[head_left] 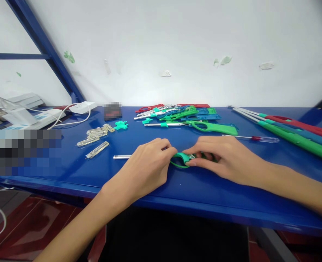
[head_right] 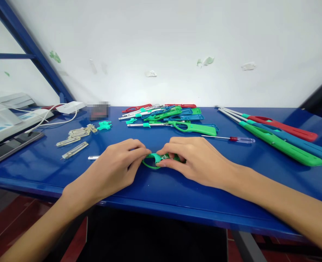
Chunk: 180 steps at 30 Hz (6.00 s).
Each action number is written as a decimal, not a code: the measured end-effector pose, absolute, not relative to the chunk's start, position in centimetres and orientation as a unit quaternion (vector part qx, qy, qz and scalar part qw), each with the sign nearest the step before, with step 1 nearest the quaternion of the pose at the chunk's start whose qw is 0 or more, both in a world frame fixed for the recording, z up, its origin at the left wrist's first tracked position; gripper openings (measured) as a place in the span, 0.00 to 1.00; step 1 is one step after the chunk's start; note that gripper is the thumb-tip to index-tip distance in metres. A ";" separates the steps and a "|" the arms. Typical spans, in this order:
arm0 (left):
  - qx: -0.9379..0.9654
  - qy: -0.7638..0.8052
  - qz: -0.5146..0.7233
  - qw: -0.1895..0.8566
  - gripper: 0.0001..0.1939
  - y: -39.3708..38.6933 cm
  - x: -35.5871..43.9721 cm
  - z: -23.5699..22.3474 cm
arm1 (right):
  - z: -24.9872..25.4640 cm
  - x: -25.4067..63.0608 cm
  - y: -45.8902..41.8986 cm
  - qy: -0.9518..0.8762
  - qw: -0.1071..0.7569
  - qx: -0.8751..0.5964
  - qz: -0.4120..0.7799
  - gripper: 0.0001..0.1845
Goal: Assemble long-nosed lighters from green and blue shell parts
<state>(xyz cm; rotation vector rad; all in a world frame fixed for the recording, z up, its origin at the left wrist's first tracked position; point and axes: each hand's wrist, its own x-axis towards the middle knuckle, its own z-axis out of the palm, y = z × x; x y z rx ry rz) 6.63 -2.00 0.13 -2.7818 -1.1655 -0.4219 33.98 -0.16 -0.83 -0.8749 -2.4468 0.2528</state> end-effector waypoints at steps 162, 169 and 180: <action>-0.885 -0.359 -0.265 -0.130 0.10 -2.8 5.6 0.0 | 1.4 34.3 -0.9 -0.845 0.231 -0.408 0.258 0.18; -0.884 -0.368 -0.236 -0.167 0.09 -3.4 5.1 0.6 | 1.6 34.5 -1.0 -0.847 0.207 -0.388 0.299 0.15; -0.880 -0.352 -0.266 -0.177 0.09 -4.4 5.0 0.3 | 2.2 34.4 -1.6 -0.848 0.223 -0.393 0.277 0.14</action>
